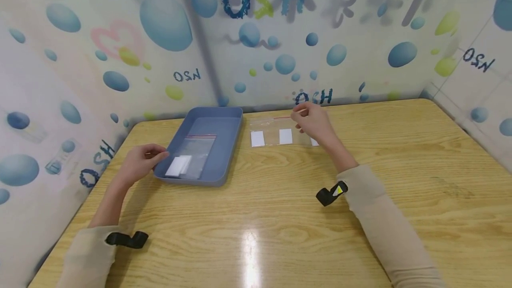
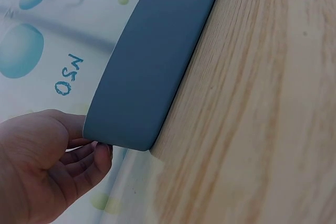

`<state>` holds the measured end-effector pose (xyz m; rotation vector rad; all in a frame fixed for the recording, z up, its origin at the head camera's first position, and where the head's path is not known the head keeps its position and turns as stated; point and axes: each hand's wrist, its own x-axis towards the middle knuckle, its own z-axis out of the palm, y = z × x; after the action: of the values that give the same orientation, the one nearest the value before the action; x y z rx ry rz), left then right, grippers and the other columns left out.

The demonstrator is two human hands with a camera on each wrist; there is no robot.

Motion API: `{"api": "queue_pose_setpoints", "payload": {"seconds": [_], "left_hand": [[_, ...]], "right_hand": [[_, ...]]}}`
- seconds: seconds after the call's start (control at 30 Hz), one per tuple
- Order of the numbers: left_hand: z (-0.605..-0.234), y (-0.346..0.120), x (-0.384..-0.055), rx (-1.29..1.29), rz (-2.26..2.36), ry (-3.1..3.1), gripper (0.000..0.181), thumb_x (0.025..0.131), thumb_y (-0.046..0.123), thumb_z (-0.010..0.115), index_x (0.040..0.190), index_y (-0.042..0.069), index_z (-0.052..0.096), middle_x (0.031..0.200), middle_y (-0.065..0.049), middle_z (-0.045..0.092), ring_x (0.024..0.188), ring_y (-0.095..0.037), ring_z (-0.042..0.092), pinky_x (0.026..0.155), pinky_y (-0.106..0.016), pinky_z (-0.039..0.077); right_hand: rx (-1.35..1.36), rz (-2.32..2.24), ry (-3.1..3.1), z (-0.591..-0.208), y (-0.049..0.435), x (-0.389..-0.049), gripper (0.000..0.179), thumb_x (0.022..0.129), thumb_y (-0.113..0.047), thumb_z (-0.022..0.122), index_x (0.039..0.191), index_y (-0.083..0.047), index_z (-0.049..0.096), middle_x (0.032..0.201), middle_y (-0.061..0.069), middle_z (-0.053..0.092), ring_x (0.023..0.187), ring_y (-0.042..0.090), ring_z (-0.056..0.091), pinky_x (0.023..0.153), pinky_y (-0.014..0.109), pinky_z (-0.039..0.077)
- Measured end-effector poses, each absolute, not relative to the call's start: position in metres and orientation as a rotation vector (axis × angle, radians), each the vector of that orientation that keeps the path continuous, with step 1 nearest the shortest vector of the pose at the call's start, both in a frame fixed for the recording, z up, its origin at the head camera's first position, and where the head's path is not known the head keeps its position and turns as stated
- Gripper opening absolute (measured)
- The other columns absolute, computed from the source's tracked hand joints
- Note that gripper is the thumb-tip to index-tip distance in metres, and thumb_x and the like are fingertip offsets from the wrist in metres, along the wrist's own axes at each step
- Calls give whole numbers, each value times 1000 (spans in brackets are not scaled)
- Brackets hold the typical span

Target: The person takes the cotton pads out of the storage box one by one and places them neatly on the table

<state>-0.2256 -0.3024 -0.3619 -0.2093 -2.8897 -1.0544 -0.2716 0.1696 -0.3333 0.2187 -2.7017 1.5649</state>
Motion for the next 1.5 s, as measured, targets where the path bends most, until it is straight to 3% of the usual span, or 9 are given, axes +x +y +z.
{"api": "queue_pose_setpoints", "payload": {"seconds": [0.9,1.5], "left_hand": [[-362,-302,-226,-196,-1040,-2897,27,100,18,65,111,-7,69,94,-18,71,68,-18,62,58,-29,51],[-362,-302,-225,-199,-1049,-2908,29,101,18,64,113,-7,68,99,-20,70,74,-18,63,59,-30,51]], "right_hand": [[348,1746,-2663,-339,114,-271,37,103,-21,58,132,2,58,118,29,63,97,44,65,83,55,54],[423,1916,-2548,-340,58,-264,32,99,-15,58,125,4,60,105,22,69,92,44,68,82,52,56]]}}
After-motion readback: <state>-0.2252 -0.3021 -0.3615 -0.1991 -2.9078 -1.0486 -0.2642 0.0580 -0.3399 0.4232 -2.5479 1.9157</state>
